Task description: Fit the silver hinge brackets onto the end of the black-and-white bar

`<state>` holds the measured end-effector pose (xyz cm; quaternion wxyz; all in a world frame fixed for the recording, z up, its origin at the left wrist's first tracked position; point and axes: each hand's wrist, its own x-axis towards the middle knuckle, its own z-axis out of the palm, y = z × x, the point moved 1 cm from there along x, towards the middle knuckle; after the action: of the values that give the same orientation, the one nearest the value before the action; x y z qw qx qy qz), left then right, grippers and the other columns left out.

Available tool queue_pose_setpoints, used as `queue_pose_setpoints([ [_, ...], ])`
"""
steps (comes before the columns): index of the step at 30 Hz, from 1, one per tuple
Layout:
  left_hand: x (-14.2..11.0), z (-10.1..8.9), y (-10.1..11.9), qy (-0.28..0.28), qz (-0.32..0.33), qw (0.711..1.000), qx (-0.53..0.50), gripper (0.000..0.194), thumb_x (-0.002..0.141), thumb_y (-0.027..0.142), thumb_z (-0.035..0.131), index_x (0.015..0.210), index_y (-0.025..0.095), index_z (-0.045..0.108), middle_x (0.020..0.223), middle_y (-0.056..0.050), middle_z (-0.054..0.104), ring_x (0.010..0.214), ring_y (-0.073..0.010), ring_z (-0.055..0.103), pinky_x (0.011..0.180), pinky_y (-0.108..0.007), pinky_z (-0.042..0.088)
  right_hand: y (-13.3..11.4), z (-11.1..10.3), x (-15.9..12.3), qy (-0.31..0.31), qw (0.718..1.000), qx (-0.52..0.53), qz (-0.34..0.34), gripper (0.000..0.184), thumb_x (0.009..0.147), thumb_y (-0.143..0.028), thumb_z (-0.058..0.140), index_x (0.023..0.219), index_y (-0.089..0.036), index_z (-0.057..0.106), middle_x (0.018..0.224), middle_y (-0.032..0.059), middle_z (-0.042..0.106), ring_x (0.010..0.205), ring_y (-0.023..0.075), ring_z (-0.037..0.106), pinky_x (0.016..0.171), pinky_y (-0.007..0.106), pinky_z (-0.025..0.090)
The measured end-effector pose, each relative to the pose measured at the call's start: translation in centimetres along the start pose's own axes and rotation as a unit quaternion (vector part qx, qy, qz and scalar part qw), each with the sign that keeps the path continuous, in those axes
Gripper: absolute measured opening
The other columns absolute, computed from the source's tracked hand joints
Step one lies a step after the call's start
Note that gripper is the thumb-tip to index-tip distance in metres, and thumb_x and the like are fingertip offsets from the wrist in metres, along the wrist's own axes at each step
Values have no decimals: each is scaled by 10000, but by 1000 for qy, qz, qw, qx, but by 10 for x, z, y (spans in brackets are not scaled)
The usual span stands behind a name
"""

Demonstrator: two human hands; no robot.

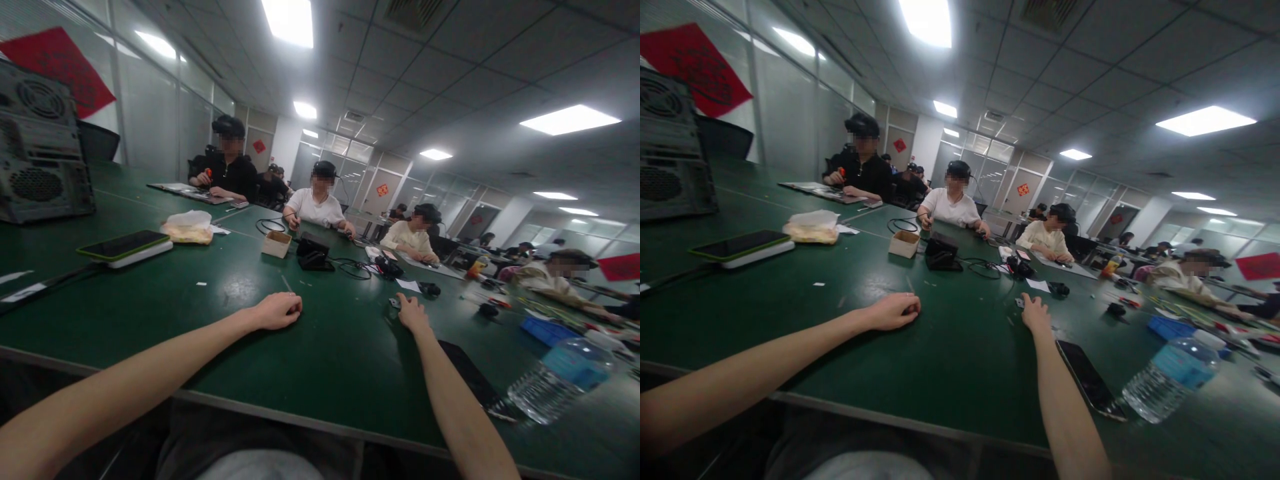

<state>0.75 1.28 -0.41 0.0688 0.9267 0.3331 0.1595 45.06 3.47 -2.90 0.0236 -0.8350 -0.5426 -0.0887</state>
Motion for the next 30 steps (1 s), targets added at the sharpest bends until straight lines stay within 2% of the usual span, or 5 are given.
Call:
queue_pose_setpoints([
  [6, 0, -1, 2, -3, -2, 1000, 3, 138, 849, 247, 476, 916, 188, 581, 862, -36, 601, 756, -173, 571, 652, -259, 407, 0, -1, -1, -4, 1000, 0, -8, 434, 891, -172, 398, 1292, -322, 470, 1227, 122, 402, 1048, 287, 489, 799, 376, 421],
  [12, 1, 0, 1, -3, 0, 1000, 0, 136, 849, 255, 478, 917, 195, 579, 858, -33, 600, 768, -173, 568, 652, -253, 404, 2, 0, -1, 6, 1000, 2, -7, 492, 879, -155, 387, 1342, -323, 397, 1214, 122, 408, 1009, 275, 523, 782, 374, 428],
  [17, 1, 0, 0, -6, -3, 1000, -1, 129, 854, 258, 484, 925, 199, 574, 872, -32, 600, 769, -170, 569, 654, -253, 405, 2, 1, 0, 0, 1000, 0, -11, 462, 881, -157, 396, 1311, -318, 447, 1209, 119, 416, 1007, 268, 538, 785, 364, 428],
  [24, 0, -1, 1, -7, -2, 1000, -2, 122, 852, 251, 489, 923, 199, 574, 870, -31, 597, 769, -171, 569, 662, -254, 412, 2, 0, 0, -6, 1000, 5, -9, 486, 882, -189, 417, 1346, -332, 410, 1251, 127, 411, 1022, 276, 545, 788, 366, 430],
  [30, -1, -5, 6, -18, -11, 1000, -3, 122, 851, 247, 489, 922, 201, 577, 861, -27, 603, 769, -169, 568, 661, -254, 413, 0, 1, -1, 1, 1000, 4, 11, 519, 896, -172, 344, 1390, -330, 354, 1271, 149, 420, 1051, 312, 537, 804, 428, 425],
])
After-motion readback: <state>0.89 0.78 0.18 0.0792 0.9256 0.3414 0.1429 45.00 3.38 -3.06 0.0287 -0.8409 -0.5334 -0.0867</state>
